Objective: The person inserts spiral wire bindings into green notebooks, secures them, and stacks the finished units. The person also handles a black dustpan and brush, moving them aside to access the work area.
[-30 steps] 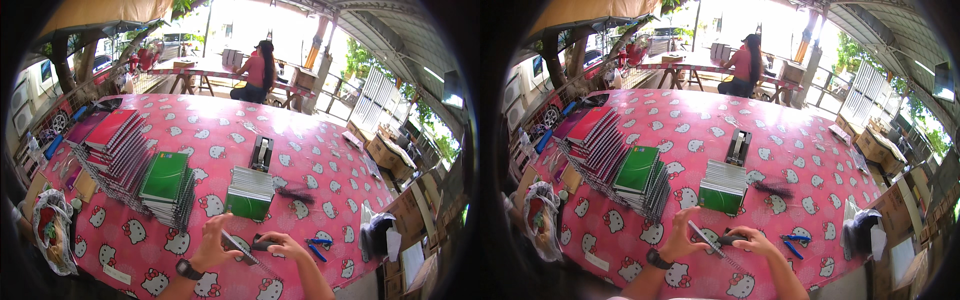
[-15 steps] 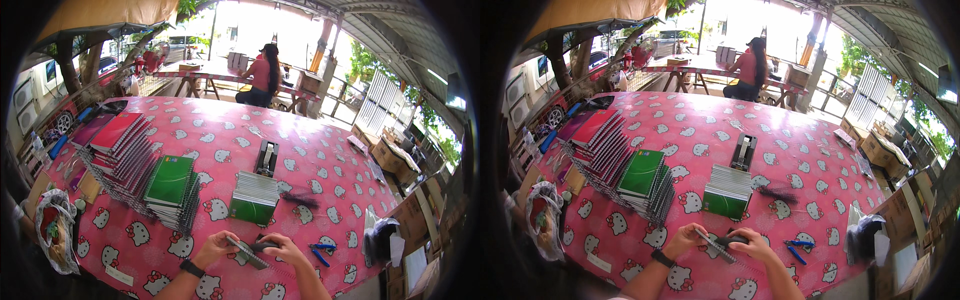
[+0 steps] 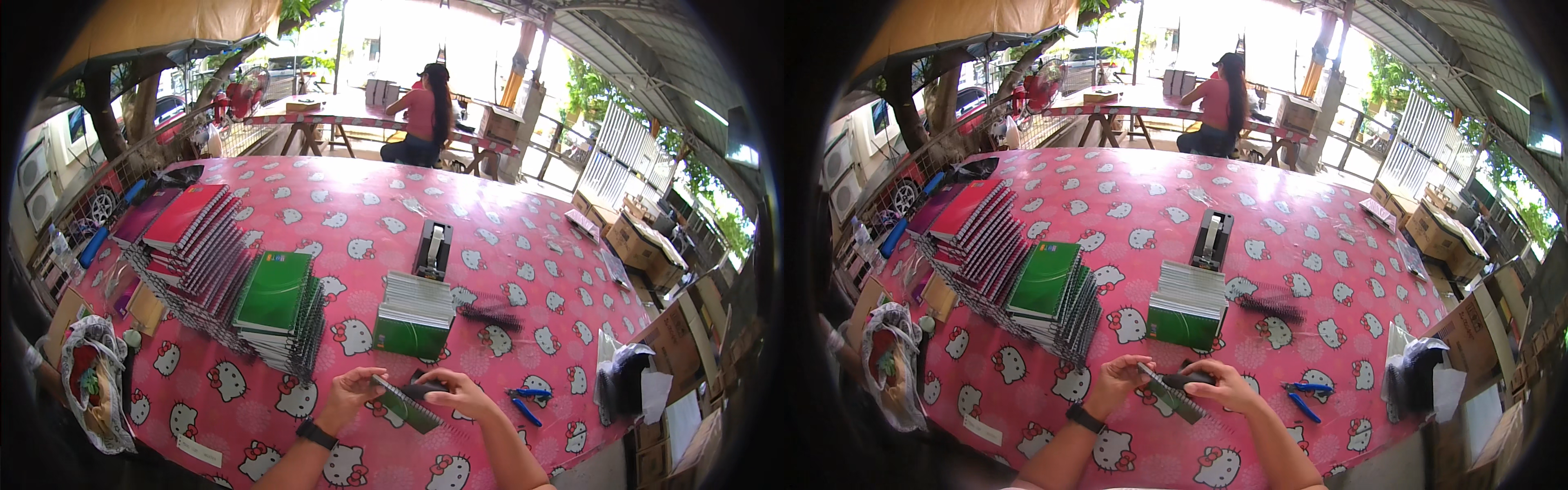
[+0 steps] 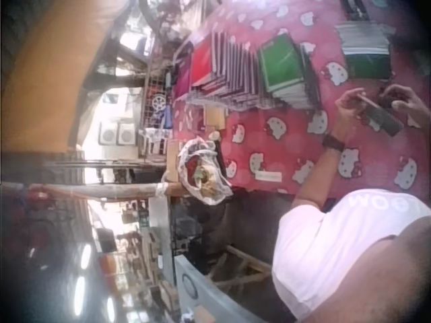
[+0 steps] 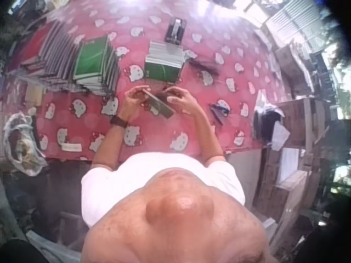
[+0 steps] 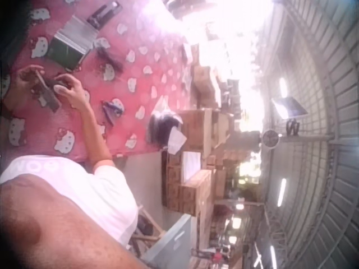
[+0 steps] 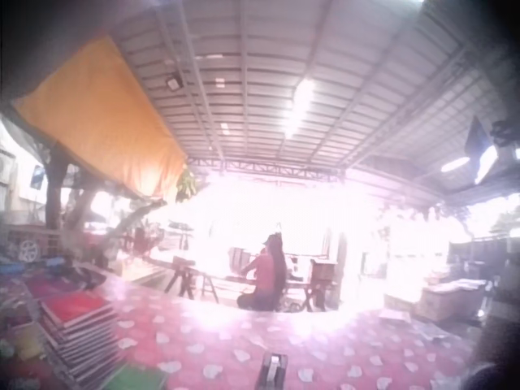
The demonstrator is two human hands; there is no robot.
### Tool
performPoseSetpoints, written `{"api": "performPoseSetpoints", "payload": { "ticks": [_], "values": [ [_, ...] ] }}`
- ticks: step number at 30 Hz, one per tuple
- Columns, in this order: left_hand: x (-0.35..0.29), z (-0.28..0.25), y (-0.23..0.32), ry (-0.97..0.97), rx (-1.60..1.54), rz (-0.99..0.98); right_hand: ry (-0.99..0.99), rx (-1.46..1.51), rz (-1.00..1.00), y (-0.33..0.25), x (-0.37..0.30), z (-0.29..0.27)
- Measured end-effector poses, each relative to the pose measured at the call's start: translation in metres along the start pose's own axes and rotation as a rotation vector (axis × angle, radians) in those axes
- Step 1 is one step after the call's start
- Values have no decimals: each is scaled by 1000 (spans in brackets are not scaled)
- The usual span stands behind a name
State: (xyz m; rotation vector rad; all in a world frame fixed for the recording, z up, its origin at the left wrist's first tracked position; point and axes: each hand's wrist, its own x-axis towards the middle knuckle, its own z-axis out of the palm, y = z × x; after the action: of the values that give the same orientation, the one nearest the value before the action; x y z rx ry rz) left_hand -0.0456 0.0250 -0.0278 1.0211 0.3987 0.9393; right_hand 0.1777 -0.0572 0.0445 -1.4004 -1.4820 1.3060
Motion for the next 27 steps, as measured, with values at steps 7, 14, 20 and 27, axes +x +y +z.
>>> {"api": "performPoseSetpoints", "payload": {
  "ticks": [7,14,20,27],
  "values": [
    [-3,-4,1,0,82,-23,-6,73,42,13,8,-2],
    [-3,0,4,-12,166,5,242,-538,-68,9,12,3],
    [-3,10,14,-3,174,-78,573,-795,-22,31,-26,-39],
    [-10,58,42,59,458,131,426,-459,-414,-33,-36,4]
  ]
}}
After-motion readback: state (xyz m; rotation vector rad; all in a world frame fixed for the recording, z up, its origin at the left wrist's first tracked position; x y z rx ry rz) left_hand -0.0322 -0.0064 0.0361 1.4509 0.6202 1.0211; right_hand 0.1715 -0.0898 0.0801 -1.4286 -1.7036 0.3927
